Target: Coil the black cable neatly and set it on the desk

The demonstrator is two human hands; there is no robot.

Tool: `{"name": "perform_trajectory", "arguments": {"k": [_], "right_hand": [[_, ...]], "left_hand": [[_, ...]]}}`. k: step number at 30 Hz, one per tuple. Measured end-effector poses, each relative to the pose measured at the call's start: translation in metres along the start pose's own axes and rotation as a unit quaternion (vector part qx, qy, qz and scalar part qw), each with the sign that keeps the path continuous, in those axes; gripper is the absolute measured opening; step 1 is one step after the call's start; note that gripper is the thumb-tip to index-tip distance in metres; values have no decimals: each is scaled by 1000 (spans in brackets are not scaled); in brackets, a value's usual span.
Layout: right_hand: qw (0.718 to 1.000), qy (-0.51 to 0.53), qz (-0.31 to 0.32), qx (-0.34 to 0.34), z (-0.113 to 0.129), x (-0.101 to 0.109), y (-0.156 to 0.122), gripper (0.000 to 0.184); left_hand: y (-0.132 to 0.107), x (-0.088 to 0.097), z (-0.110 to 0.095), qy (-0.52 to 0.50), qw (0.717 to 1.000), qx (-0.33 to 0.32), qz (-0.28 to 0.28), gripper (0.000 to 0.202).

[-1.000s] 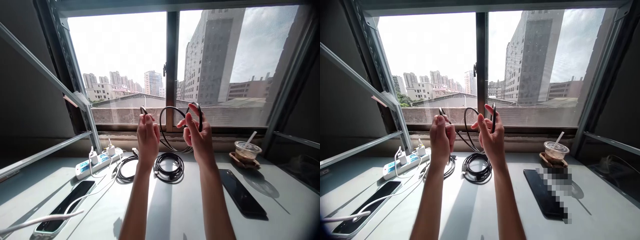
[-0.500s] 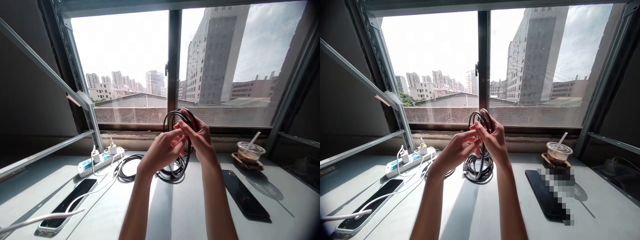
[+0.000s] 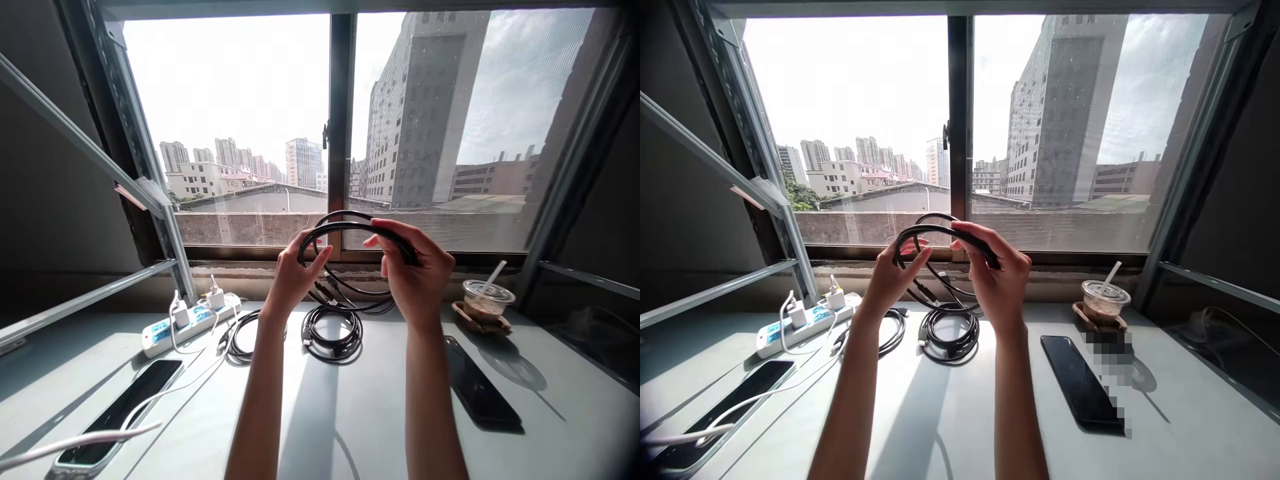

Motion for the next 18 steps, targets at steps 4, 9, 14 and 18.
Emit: {"name": "perform_trajectory", "arguments": {"k": [4, 9, 14, 18], "right_hand": [[999, 22, 10, -31, -1, -6, 0, 21], [996, 58, -2, -71, -1, -10, -1, 20], [981, 80, 84, -157, -1, -23, -3, 30], [958, 103, 140, -229, -9, -32, -7, 40]], "left_hand": [[3, 0, 4, -76, 996, 32, -34, 28], [-1, 7, 0, -260, 956, 111, -75, 54], [-8, 16, -13, -360, 893, 214, -167, 53], [-4, 2, -9, -370, 876, 283, -124, 49]]}}
Point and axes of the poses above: each hand's wrist, its own y-axis towards the middle knuckle, its own x-axis out of the back of the hand, z = x × y, the point moved 6 cm from there along y, towards the middle knuckle, and after that the axes turned 3 degrees about -x, right-handed, at the moved point
